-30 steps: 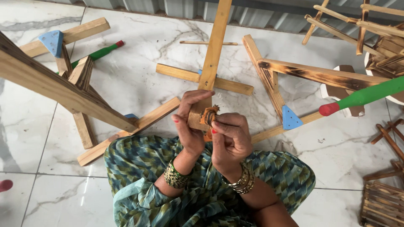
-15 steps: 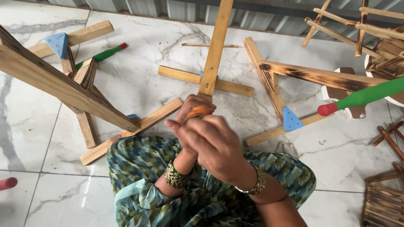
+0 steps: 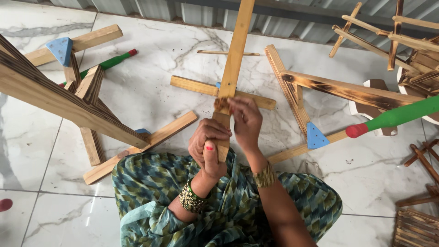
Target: The person sits on the floor and assembles a wooden frame, fitting crossbars into the joints of a leg assembly. They rub each wooden piece with an orange abrasive pad or cloth before fitting it, then press the joints together and reposition the frame.
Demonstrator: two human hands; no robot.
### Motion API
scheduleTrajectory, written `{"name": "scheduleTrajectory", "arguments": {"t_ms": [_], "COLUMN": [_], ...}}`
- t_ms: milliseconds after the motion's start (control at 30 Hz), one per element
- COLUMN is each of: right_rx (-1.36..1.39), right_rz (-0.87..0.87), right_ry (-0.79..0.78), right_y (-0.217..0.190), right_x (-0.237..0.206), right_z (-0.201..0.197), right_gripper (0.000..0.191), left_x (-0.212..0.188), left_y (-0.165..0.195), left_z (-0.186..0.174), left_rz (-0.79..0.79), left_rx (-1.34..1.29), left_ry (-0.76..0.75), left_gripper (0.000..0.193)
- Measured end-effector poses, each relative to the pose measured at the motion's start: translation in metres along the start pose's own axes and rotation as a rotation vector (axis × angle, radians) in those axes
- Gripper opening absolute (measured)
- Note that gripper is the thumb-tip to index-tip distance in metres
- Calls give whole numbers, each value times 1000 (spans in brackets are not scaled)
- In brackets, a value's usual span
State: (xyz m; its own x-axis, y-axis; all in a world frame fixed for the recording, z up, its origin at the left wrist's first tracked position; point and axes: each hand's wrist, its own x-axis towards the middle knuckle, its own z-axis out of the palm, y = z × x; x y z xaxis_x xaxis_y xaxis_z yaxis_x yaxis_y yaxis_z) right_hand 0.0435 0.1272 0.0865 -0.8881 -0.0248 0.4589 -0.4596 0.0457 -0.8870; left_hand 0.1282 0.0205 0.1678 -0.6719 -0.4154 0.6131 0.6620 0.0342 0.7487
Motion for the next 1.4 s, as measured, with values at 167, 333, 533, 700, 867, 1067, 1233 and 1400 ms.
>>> {"name": "scheduleTrajectory", "arguments": {"t_ms": [167, 333, 533, 700, 867, 1067, 1233, 1400], "right_rx": [-110, -120, 212, 300, 320, 385, 437, 248], "right_rz": [-212, -49, 210, 206, 228, 140, 280, 391], "right_ry": [161, 241, 251, 238, 247, 240, 354, 304], "right_y": [39, 54, 87, 100, 71, 52, 114, 183], "right_x": [90, 64, 4, 28, 17, -35, -10, 17], "right_z": [7, 6, 13, 14, 18, 23, 35, 29], "right_gripper": [20, 19, 9, 11, 10, 11, 10, 11], "left_x": [-6, -2, -3, -6, -8, -10, -10, -12], "left_y": [2, 1, 3, 2, 1, 3, 3, 4], "left_z": [-1, 1, 1, 0, 2, 0, -2, -1], "left_rz": [-3, -11, -20, 4, 19, 12, -3, 53], "left_rx": [-69, -60, -46, -72, -17, -25, -10, -49], "left_ry": [30, 8, 13, 35, 43, 47, 26, 28], "left_gripper": [55, 55, 54, 52, 51, 50, 49, 49]}}
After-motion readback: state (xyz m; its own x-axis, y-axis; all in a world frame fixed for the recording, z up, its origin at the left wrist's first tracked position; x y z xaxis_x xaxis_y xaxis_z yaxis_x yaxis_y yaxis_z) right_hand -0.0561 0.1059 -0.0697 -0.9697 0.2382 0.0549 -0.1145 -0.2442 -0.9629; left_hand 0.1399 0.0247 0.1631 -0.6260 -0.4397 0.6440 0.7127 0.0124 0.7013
